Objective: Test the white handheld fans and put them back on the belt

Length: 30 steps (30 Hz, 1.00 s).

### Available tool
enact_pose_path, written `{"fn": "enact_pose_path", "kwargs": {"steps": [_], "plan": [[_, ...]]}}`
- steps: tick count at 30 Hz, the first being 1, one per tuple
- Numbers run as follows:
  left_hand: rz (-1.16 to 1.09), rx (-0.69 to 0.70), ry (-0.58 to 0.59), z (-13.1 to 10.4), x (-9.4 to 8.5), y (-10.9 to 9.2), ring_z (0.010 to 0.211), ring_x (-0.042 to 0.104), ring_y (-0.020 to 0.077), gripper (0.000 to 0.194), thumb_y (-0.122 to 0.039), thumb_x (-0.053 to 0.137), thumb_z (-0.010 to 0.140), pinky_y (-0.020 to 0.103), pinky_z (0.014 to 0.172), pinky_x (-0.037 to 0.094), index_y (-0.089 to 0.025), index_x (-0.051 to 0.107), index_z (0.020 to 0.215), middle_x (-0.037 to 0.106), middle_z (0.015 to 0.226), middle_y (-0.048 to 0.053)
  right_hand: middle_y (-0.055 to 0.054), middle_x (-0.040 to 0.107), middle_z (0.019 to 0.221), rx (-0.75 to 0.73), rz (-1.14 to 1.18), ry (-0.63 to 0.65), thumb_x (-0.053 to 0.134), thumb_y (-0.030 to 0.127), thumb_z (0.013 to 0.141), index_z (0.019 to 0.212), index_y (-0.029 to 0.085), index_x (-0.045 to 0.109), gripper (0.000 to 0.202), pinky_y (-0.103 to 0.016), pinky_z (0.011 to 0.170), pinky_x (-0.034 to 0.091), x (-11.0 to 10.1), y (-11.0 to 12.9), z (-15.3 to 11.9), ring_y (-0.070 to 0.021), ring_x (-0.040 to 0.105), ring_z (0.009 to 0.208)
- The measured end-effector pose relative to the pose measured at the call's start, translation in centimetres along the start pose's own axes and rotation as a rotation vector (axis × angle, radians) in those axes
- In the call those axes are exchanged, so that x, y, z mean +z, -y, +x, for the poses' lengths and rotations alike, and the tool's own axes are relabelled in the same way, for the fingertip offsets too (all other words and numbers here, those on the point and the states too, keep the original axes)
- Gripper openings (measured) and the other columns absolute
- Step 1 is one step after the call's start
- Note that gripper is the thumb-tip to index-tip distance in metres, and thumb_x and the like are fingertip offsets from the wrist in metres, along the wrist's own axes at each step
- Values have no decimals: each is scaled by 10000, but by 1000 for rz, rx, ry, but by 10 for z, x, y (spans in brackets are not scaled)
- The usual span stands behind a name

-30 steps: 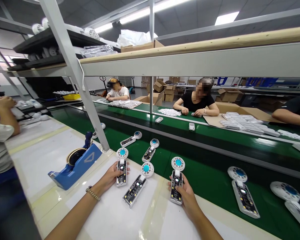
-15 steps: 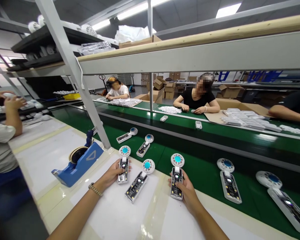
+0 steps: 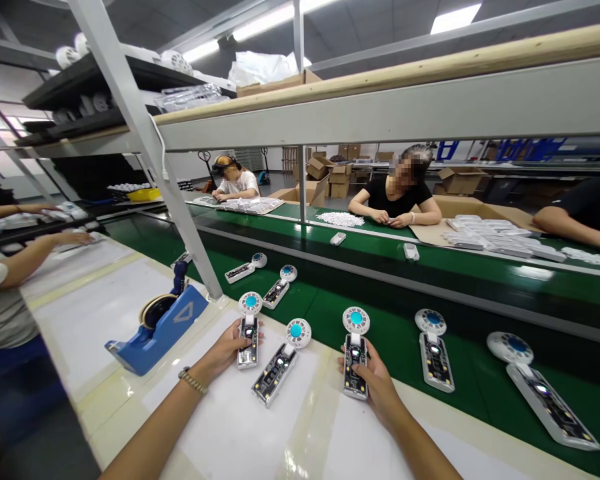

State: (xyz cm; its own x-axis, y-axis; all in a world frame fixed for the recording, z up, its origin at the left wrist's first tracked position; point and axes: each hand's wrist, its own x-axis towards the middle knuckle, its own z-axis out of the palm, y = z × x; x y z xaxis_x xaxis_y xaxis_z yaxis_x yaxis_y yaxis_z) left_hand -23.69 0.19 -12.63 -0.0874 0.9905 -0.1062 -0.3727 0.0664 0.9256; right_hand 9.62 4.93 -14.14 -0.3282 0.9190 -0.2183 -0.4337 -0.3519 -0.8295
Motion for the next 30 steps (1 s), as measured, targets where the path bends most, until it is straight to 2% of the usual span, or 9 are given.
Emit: {"fn": "enact_pose_path", "kwargs": {"steps": [7,11,13,15,18,20,25,28,30], "plan": [[-25,-8,8,0,-3,0,960,600,253,497,-50,717,583,422,871,456,-172,498,1012,570,1112,97,-96,651,1065,-4,-21,-5,728,230,601,1294,241,369,781,-463,878,448,4,1,-2,-286,625,951],[-57,-20,5,1,-2,0,932,615,231,473,-66,731,582,370,863,472,-159,525,999,575,1129,96,-88,646,1062,-3,-4,32,725,231,593,1228,244,424,703,-438,828,465,3,4,-3,-274,636,900],[-86,-57,-47,1,0,-2,844,639,201,378,-149,722,634,338,827,494,-141,545,967,611,1065,94,-74,663,994,20,2,55,709,285,615,1123,229,502,552,-394,761,485,3,6,-4,-252,647,816],[-134,-101,-114,1,2,-6,734,649,185,307,-321,654,726,332,763,520,-120,558,937,655,914,91,-68,676,858,51,19,85,647,413,672,968,192,573,377,-357,692,490,4,7,-5,-228,642,708],[-201,-163,-136,0,3,-11,653,643,207,489,-563,461,793,350,666,540,-101,564,918,645,675,79,-57,638,645,67,50,117,475,631,721,791,171,589,479,-340,626,483,4,10,-6,-205,601,575],[-203,-195,-141,1,2,-13,627,639,217,574,-640,399,779,349,615,541,-106,562,911,619,590,65,-47,607,566,55,27,100,389,713,710,747,175,580,573,-338,601,478,0,16,-6,-196,575,519],[-51,-207,-208,23,0,-15,546,622,196,554,-672,445,735,317,543,531,-139,546,843,613,575,53,-71,649,618,-34,-135,-101,376,720,710,789,172,610,601,-329,626,487,-34,47,-1,-224,621,601],[268,-133,-213,57,4,-18,568,628,199,524,-660,464,729,316,559,524,-143,539,781,635,643,88,-91,678,692,-97,-292,-325,466,644,703,792,178,619,499,-338,648,483,-66,69,11,-255,642,694],[491,-63,-205,83,10,-21,641,641,211,470,-609,529,714,313,602,520,-143,546,778,652,724,110,-94,686,755,-171,-515,-470,569,550,659,788,179,610,395,-369,694,473,-85,78,22,-283,637,762]]}}
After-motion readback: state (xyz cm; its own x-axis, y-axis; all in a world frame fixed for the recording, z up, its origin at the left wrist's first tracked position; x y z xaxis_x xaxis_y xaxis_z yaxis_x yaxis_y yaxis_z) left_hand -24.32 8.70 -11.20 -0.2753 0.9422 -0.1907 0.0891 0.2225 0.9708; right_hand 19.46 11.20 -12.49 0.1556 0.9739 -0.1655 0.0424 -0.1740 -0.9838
